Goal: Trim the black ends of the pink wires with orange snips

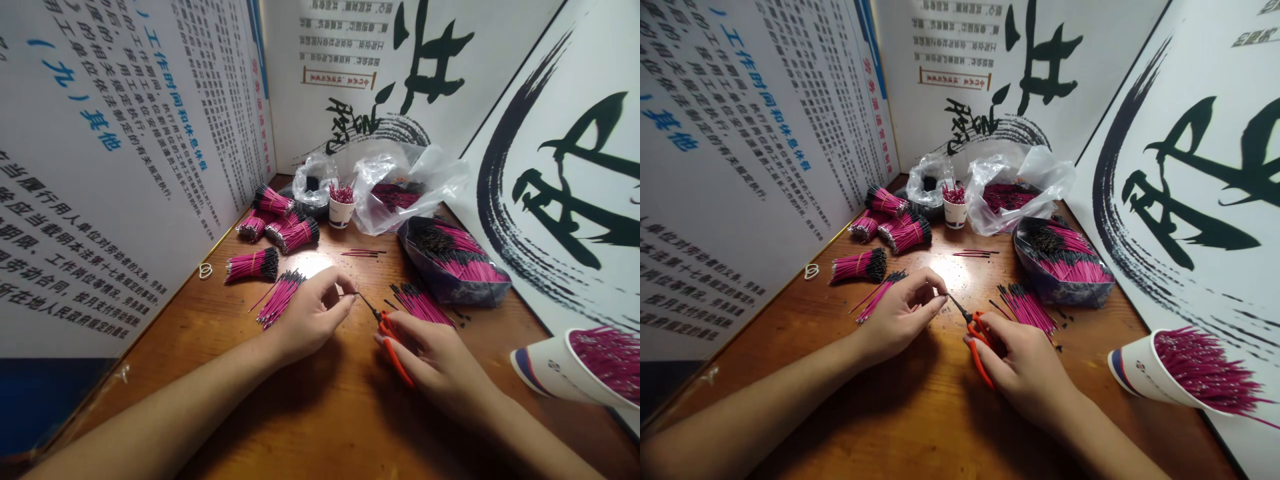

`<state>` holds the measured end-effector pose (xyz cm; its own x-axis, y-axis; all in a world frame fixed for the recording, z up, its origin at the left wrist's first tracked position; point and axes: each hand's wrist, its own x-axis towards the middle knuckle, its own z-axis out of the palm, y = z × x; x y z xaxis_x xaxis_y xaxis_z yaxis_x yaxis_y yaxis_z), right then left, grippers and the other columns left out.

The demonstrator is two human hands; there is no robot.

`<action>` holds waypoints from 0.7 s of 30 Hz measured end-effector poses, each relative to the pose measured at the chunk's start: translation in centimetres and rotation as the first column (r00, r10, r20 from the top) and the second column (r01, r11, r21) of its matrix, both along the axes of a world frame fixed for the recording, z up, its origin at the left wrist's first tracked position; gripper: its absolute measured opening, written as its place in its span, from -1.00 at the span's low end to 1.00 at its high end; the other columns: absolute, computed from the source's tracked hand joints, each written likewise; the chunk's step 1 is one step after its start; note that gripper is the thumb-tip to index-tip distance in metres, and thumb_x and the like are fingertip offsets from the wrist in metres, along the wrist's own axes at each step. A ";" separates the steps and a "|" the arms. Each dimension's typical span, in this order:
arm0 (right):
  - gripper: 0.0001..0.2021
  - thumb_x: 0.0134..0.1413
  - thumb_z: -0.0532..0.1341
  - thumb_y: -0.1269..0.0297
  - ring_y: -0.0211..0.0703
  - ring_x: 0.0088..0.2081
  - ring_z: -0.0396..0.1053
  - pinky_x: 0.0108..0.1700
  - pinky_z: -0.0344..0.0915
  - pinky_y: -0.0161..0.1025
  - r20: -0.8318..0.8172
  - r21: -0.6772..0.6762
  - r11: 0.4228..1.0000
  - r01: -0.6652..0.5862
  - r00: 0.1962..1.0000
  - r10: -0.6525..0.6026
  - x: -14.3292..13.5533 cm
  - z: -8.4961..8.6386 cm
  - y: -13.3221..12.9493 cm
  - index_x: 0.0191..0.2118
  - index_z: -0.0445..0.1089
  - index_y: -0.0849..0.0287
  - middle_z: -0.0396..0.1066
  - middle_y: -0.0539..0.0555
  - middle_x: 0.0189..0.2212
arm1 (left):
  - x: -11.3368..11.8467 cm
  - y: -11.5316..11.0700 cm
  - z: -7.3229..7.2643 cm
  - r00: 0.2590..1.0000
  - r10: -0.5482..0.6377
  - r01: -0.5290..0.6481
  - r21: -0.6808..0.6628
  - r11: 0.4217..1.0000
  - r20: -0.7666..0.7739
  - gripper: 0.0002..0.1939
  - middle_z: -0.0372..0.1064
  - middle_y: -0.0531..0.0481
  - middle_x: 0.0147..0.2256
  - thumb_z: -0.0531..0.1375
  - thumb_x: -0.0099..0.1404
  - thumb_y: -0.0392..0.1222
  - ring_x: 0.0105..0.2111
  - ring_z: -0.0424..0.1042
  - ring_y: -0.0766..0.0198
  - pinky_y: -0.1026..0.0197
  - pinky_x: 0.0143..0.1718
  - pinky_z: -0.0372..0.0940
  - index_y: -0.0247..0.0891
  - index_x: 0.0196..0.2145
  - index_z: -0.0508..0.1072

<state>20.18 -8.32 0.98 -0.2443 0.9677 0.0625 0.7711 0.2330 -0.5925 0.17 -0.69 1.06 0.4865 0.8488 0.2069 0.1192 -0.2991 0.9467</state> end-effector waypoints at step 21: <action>-0.82 0.24 0.09 0.17 -0.26 -0.55 0.25 -0.47 0.14 -0.34 -0.016 0.045 0.999 0.014 1.000 -0.013 0.2 -0.4 0.1 -0.25 0.33 0.15 0.35 -0.05 -0.56 | 0.0 -0.1 0.0 0.999 -0.003 0.005 -0.049 0.999 0.035 -0.91 0.14 0.16 -0.53 0.15 0.31 -0.23 -0.54 0.11 0.44 0.32 -0.51 0.04 -0.31 -0.30 0.34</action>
<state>20.38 -8.24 0.62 -0.2299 0.9670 0.1098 0.7652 0.2494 -0.5935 0.17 -0.78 1.02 0.4833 0.8564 0.1815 0.0850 -0.2522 0.9639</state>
